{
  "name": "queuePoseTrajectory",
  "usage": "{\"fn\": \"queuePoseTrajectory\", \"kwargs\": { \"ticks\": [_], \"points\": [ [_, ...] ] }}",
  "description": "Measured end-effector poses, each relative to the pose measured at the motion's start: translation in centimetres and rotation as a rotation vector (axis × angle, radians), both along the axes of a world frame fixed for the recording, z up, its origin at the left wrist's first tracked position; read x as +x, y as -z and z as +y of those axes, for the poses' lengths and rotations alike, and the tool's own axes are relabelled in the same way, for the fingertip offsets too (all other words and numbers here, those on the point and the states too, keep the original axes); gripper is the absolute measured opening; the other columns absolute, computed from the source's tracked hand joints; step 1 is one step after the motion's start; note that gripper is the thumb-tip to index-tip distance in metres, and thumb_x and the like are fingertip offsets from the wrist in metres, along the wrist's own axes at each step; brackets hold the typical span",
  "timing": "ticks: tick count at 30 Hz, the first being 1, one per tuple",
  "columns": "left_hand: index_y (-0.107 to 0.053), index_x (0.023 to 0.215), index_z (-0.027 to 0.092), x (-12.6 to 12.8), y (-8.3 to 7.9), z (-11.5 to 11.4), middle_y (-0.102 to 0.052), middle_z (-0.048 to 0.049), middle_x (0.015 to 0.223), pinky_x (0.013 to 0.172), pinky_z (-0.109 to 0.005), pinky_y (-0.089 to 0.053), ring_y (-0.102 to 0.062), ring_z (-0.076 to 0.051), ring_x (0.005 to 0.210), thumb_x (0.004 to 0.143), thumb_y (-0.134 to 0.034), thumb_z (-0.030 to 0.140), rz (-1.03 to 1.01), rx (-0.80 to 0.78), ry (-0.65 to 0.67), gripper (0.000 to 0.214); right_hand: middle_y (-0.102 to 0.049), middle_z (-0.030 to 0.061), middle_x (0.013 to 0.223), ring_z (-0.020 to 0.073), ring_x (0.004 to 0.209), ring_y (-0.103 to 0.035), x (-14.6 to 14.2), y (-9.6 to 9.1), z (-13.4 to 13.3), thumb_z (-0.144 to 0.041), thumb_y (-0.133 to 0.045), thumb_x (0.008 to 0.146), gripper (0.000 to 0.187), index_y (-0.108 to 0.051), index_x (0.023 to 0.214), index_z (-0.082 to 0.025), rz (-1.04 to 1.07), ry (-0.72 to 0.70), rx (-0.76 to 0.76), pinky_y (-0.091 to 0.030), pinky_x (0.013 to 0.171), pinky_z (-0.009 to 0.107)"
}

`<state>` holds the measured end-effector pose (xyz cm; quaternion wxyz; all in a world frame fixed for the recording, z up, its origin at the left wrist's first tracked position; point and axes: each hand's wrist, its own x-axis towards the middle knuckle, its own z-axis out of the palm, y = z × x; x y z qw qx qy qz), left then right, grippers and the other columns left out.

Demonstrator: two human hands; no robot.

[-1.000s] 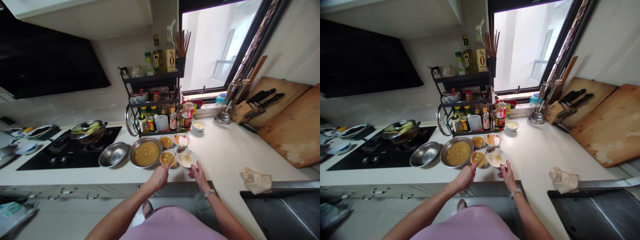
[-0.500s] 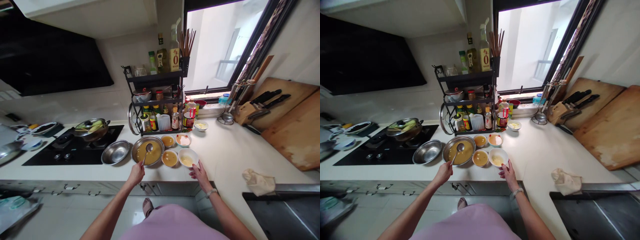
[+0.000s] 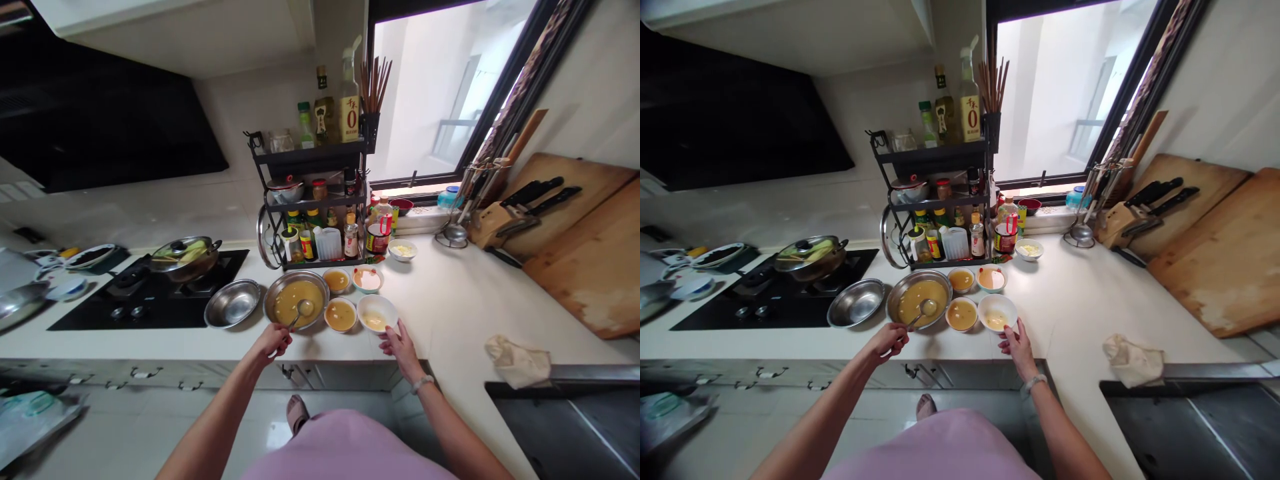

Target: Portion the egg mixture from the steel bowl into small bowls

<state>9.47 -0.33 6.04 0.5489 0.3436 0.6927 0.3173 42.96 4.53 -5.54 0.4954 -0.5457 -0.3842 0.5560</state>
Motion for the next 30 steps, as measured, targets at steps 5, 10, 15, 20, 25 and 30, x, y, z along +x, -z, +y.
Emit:
{"fn": "queuePoseTrajectory", "kwargs": {
  "ticks": [5, 10, 15, 20, 25, 30],
  "points": [
    [-0.053, 0.079, 0.011, -0.3, -0.8, -0.1, -0.047, 0.0058, 0.053, 0.035, -0.012, -0.013, -0.026, 0.000, 0.036, 0.068, -0.059, 0.015, -0.349, -0.035, -0.093, 0.013, -0.068, 0.0038, 0.075, 0.0146, 0.053, -0.061, -0.1, -0.3, -0.1, -0.051, -0.063, 0.075, 0.080, -0.033, 0.141, -0.016, -0.018, 0.003, 0.001, -0.049, 0.047, 0.025],
    [-0.050, 0.076, 0.012, 0.1, -1.8, -0.2, -0.046, 0.0061, 0.054, 0.034, -0.011, -0.011, -0.024, 0.001, 0.035, 0.071, -0.056, 0.011, -0.443, -0.050, -0.116, 0.008, -0.068, 0.0038, 0.074, 0.0145, 0.052, -0.061, -0.1, -0.2, -0.1, -0.051, -0.063, 0.075, 0.083, -0.030, 0.142, -0.017, -0.013, 0.006, 0.002, -0.049, 0.046, 0.024],
    [-0.052, 0.079, 0.011, 0.9, -2.9, -0.4, -0.044, 0.0066, 0.052, 0.034, -0.011, -0.011, -0.024, 0.000, 0.035, 0.072, -0.054, 0.010, -0.441, -0.027, -0.102, 0.007, -0.068, 0.0042, 0.075, 0.0147, 0.053, -0.061, 0.0, 0.0, 0.0, -0.052, -0.064, 0.075, 0.081, -0.032, 0.141, -0.017, -0.014, -0.001, 0.000, -0.049, 0.046, 0.024],
    [-0.054, 0.082, 0.010, 2.3, -3.6, -0.3, -0.046, 0.0052, 0.052, 0.034, -0.013, -0.010, -0.026, 0.000, 0.036, 0.070, -0.054, 0.012, -0.424, -0.015, -0.067, 0.013, -0.068, 0.0039, 0.075, 0.0142, 0.053, -0.061, 0.0, 0.0, 0.0, -0.051, -0.063, 0.076, 0.081, -0.029, 0.142, -0.016, -0.006, -0.002, -0.001, -0.050, 0.047, 0.024],
    [-0.055, 0.082, 0.011, 4.6, -4.0, 0.1, -0.048, 0.0051, 0.052, 0.036, -0.014, -0.011, -0.028, -0.001, 0.036, 0.066, -0.059, 0.016, -0.422, -0.043, 0.020, 0.017, -0.067, 0.0031, 0.072, 0.0145, 0.051, -0.060, -0.1, -0.2, 0.0, -0.052, -0.065, 0.074, 0.085, -0.029, 0.142, -0.017, 0.016, 0.013, -0.012, -0.049, 0.046, 0.024],
    [-0.055, 0.084, 0.011, 7.6, -3.9, 1.0, -0.048, 0.0055, 0.051, 0.037, -0.016, -0.012, -0.028, -0.001, 0.035, 0.066, -0.058, 0.019, -0.424, -0.053, 0.103, 0.020, -0.067, 0.0028, 0.072, 0.0149, 0.051, -0.061, -0.1, -0.3, 0.0, -0.051, -0.064, 0.075, 0.085, -0.027, 0.143, -0.017, 0.028, 0.010, -0.022, -0.049, 0.046, 0.024]
  ]
}}
